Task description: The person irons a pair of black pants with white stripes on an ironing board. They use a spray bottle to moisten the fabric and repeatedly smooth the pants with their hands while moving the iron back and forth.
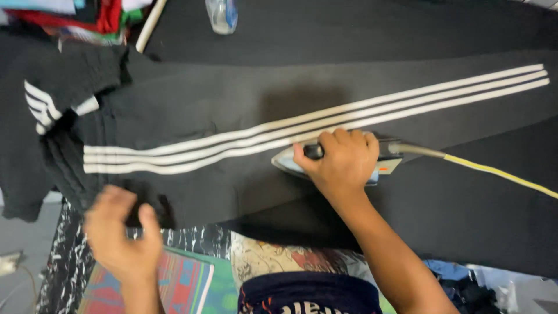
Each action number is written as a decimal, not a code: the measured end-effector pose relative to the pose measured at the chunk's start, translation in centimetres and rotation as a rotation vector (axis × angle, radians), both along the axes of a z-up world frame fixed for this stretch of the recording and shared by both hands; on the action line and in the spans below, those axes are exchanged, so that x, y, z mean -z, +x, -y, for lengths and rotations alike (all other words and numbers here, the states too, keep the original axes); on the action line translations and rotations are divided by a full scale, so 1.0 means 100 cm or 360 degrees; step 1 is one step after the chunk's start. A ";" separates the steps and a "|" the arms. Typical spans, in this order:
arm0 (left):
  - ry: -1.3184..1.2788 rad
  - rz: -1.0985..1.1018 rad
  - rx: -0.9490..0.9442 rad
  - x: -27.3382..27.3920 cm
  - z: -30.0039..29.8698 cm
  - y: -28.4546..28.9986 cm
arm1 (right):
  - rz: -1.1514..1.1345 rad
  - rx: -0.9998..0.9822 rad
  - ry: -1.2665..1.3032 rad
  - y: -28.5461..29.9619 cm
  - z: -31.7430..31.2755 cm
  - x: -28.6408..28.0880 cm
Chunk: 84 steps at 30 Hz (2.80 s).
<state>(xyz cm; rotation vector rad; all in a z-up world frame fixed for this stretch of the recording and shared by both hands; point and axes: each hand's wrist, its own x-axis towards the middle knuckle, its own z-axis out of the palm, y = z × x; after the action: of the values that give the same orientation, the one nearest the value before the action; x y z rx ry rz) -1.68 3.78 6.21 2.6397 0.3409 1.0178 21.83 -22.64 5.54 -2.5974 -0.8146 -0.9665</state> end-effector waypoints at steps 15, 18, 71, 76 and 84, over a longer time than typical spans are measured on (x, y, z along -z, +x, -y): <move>-0.0104 -0.0471 -0.0794 0.029 -0.085 0.010 | -0.0674 -0.0140 -0.0426 -0.036 -0.020 -0.013; -0.0391 -0.0358 -0.0774 0.023 -0.087 0.005 | -0.0610 -0.0213 -0.0354 -0.038 -0.023 -0.010; -0.1675 -0.0792 -0.0967 0.072 0.015 -0.044 | -0.0589 -0.0733 -0.0161 -0.057 -0.035 -0.034; -0.1685 -0.0891 -0.0923 0.067 0.010 -0.043 | -0.0538 -0.0509 -0.0293 -0.027 0.002 -0.027; -0.1809 -0.0840 -0.0838 0.062 0.006 -0.039 | -0.0506 -0.0560 -0.0365 -0.023 0.024 -0.031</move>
<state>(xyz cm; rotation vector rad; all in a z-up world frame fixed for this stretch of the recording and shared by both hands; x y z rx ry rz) -5.59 3.16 0.02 1.6925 1.3087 0.0598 19.52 -25.03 8.62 -2.5653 -1.2932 -0.3695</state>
